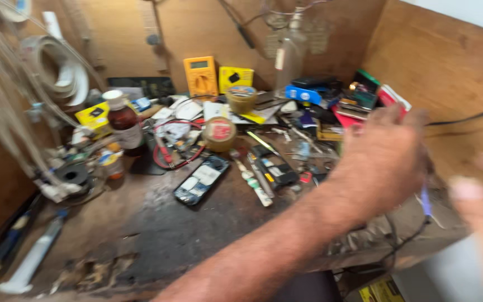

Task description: The person uses a multimeter to test a small circuit board, then applies flux from a jar and uses a soldering iron to work on the board's components. The person handles the board and tools with both hands on a cluttered workbench.

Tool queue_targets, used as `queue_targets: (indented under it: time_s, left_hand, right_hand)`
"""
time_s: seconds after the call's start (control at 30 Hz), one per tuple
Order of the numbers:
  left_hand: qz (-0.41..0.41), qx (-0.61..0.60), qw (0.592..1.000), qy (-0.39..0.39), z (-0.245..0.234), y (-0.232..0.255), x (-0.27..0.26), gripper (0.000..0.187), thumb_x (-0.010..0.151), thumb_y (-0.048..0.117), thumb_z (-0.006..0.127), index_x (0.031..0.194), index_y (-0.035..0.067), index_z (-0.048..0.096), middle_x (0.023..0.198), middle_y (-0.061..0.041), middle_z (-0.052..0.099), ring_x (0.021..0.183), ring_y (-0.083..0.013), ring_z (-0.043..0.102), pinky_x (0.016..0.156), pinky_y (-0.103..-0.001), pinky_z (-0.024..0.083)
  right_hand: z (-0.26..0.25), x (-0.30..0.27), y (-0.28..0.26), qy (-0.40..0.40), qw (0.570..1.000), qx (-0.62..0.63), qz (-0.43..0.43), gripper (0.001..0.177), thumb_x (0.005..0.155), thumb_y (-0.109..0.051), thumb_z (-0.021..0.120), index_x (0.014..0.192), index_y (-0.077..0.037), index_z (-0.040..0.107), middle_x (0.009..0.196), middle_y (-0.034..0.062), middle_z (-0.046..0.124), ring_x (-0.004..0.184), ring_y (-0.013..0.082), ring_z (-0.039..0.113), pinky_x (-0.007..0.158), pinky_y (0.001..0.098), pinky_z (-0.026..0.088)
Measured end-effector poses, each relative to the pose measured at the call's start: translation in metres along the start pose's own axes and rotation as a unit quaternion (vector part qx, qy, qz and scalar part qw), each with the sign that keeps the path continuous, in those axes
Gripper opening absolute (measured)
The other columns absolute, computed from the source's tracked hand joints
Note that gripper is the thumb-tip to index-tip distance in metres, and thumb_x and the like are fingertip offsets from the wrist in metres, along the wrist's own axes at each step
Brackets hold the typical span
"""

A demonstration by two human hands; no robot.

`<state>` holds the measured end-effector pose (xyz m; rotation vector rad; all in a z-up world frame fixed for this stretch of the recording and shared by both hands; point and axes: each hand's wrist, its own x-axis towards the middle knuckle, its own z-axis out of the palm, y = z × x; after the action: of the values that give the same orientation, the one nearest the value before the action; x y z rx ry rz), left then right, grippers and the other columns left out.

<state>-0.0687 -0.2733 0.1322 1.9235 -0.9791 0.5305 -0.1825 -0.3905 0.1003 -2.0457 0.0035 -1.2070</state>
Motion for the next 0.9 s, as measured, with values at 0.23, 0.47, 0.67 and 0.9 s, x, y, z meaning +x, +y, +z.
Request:
queue_targets:
  time_s: [0.23,0.47,0.67,0.9]
  left_hand:
    - [-0.150,0.067,0.981,0.106,-0.105,-0.108,-0.078,0.020,0.088,0.008,0.065,0.105,0.000,0.068,0.103,-0.023,0.071,0.101,-0.0428,0.067,0.087,-0.052,0.053]
    - [-0.193,0.277,0.936,0.099,-0.145,-0.162,-0.147,0.043,0.077,0.022,0.082,0.104,-0.003,0.061,0.106,-0.023,0.061,0.102,-0.0427,0.058,0.084,-0.053,0.048]
    - [-0.232,0.318,0.919,0.035,-0.135,-0.161,-0.150,0.049,0.075,0.030,0.086,0.105,0.001,0.062,0.106,-0.018,0.064,0.105,-0.0376,0.059,0.085,-0.053,0.047]
    - [-0.232,0.255,0.936,0.076,-0.152,-0.169,-0.145,0.044,0.070,0.024,0.088,0.098,-0.001,0.065,0.097,-0.019,0.068,0.096,-0.0384,0.064,0.083,-0.051,0.053]
  right_hand:
    - [0.122,-0.011,-0.046,-0.185,0.972,0.043,0.139,0.023,0.090,-0.016,0.074,0.112,-0.009,0.077,0.092,0.0052,0.081,0.073,0.0098,0.070,0.059,0.0278,0.056]
    - [0.189,-0.020,-0.032,-0.272,0.949,-0.104,0.124,0.018,0.085,-0.025,0.076,0.094,-0.010,0.081,0.082,0.0137,0.080,0.067,0.0232,0.077,0.064,0.0360,0.058]
    - [0.223,-0.028,-0.028,-0.289,0.933,-0.213,0.017,0.023,0.082,-0.028,0.079,0.088,-0.006,0.079,0.083,0.0151,0.076,0.080,0.0347,0.072,0.074,0.0457,0.055]
    - [0.233,-0.023,-0.028,-0.288,0.928,-0.230,0.052,0.021,0.087,-0.028,0.074,0.091,-0.007,0.076,0.087,0.0155,0.072,0.080,0.0347,0.072,0.073,0.0487,0.055]
